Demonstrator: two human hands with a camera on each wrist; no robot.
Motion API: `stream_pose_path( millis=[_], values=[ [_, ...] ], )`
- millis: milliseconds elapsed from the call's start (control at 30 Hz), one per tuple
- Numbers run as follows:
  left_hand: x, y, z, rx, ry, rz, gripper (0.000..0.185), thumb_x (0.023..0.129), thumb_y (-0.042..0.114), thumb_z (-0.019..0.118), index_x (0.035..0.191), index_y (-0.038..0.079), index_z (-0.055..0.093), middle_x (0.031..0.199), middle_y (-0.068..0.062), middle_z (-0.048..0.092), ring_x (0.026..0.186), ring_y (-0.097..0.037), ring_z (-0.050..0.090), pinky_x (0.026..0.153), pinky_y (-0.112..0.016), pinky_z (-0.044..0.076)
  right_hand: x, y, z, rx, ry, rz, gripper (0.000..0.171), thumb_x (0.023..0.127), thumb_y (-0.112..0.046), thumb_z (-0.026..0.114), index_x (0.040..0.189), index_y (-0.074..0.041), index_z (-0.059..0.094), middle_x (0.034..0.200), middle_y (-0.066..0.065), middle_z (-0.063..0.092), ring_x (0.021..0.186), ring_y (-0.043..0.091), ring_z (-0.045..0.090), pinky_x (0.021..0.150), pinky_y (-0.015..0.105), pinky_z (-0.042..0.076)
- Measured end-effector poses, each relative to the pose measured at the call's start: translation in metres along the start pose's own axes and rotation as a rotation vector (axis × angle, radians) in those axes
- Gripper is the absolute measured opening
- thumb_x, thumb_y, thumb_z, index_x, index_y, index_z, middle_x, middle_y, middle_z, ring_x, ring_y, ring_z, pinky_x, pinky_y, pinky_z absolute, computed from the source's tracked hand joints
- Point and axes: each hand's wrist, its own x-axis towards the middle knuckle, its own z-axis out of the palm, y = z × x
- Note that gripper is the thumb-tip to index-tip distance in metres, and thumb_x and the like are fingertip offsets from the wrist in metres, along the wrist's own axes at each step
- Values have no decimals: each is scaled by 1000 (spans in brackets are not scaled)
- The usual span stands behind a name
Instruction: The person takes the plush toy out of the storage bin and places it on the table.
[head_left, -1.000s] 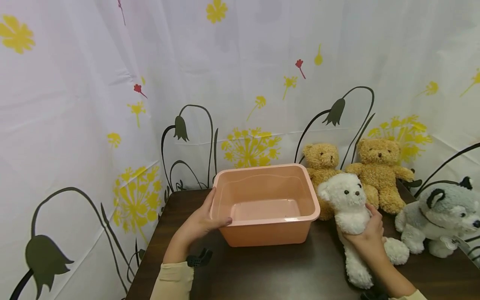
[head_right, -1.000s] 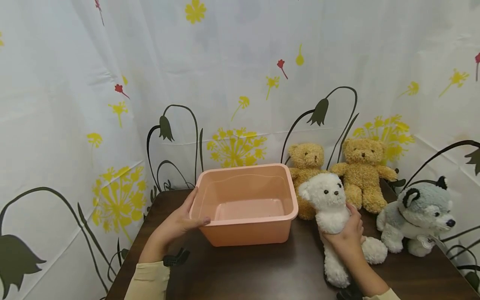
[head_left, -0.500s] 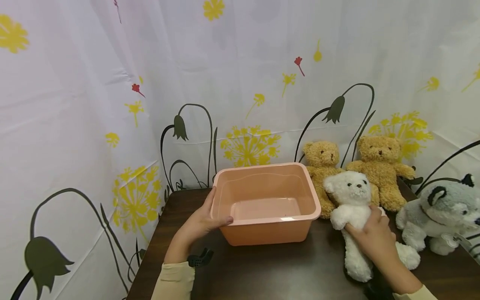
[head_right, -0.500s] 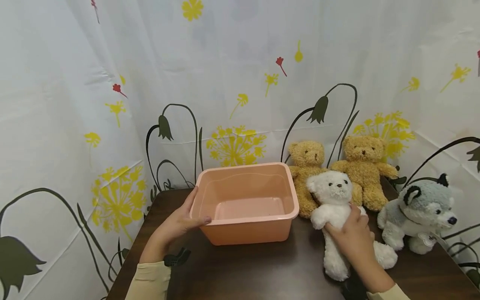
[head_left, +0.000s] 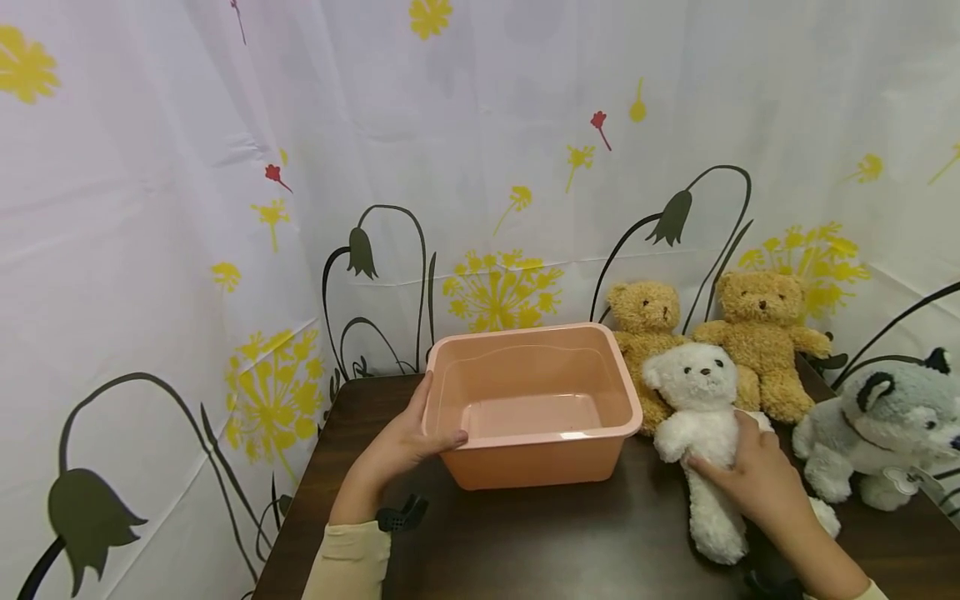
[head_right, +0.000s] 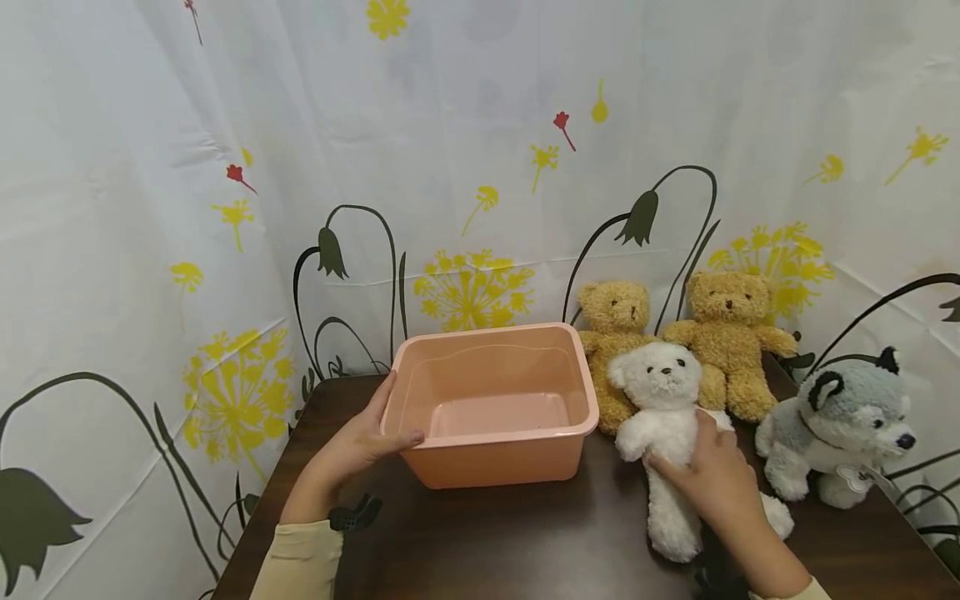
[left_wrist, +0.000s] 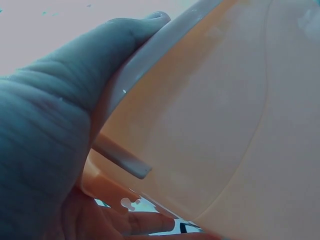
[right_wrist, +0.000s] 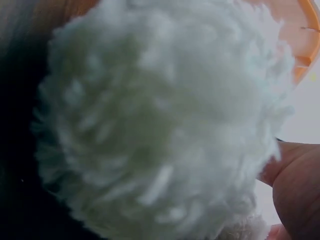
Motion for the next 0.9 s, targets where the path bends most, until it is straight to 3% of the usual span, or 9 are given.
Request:
stream_pose_path(
  millis=[267,400,633,733,900],
  values=[
    [3,-3,1,-23,-12,18,134,87,43,92,177,25,-7,180,-18,23,141,-35,58,122,-53,41,0,2,4,-39,38,-27,127,91,-71,77,162,18,23,130,56,46,115,74,51,87,77,48],
    [5,-6,1,-27,-18,34,134,88,41,91,177,24,-7,179,-20,23,139,-33,59,121,-51,43,-1,3,2,-56,35,-25,125,91,-72,77,163,16,25,123,52,47,109,71,54,81,75,48],
    [6,-3,2,-24,-20,42,135,88,42,92,177,23,-8,180,-19,20,141,-34,58,121,-53,43,-4,-3,-22,-97,-22,-19,108,96,-60,77,154,20,34,124,52,45,108,66,53,76,70,47],
    [2,1,0,36,-5,52,132,89,44,90,177,21,-6,181,-19,17,149,-38,50,125,-57,38,-6,-14,-36,-90,25,-53,95,99,-51,77,150,21,40,124,51,48,106,63,54,77,67,47],
    [-14,15,-6,231,59,72,121,93,52,84,178,20,4,180,-22,16,157,-43,36,125,-65,34,-9,-40,-60,-27,205,-156,78,103,-39,76,148,17,47,124,42,53,104,55,53,75,63,43]
  ],
)
